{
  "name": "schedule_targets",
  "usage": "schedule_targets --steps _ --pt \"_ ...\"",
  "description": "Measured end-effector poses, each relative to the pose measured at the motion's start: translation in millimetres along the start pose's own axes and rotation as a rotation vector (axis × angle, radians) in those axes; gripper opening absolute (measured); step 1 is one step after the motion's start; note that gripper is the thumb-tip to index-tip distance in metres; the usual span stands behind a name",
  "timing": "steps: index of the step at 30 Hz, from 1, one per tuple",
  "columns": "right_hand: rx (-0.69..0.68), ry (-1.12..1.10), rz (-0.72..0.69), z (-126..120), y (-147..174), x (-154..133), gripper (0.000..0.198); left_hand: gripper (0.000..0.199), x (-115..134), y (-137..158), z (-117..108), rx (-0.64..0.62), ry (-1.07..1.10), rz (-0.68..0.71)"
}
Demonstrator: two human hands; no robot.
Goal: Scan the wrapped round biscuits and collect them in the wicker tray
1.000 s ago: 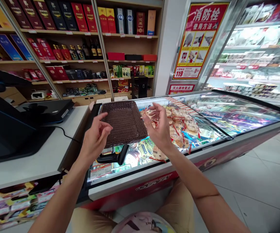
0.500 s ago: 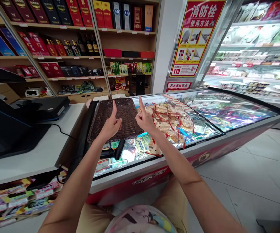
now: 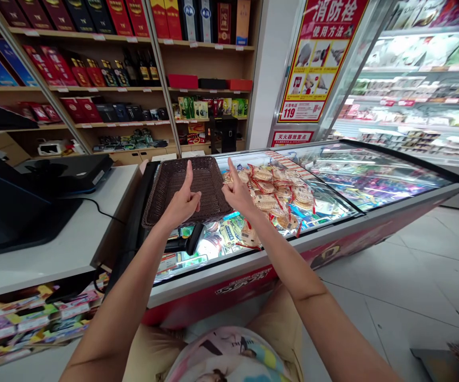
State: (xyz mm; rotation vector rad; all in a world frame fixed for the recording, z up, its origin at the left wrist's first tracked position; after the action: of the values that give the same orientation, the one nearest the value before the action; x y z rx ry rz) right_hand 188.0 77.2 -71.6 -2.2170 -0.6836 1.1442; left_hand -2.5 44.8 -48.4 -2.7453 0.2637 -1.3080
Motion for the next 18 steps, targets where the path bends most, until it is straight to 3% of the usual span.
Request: schedule_targets --steps 2,3,5,7,11,15,18 --pt "-0.031 0.009 0.061 2 4 4 0.029 0.058 -6 4 0 0.041 -0.014 -0.034" --pt "-0.035 0.01 0.075 2 8 4 0.022 0.042 -8 9 0 0.073 -0.022 -0.047" --pt "-0.013 0.011 0.057 1 21 1 0.044 0.026 -12 28 0 0.136 -0.021 -0.067" --pt "0.006 0.022 0.003 0 42 -4 0.055 0.038 -17 54 2 0.201 0.009 -0.095" --pt "-0.027 0.053 -0.041 4 98 -5 0.055 0.051 -45 108 10 0.316 0.1 -0.193" --pt "0.007 -0.055 0.062 13 147 5 0.055 0.052 -83 143 17 0.446 0.196 -0.31" --pt "0.085 -0.151 0.176 17 167 7 0.054 0.052 -98 158 29 0.453 0.235 -0.359"
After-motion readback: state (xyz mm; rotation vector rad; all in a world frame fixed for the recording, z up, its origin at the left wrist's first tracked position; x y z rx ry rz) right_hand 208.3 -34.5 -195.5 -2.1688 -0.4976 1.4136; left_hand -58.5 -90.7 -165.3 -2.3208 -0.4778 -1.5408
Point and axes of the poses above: each hand's wrist, its own y-axis away from the middle knuckle, its own z-axis out of the palm, x = y × z, the point moved 1 cm from there along -y, towards the middle knuckle, and after that the axes turned 14 degrees about -z, right-handed, at the moved point
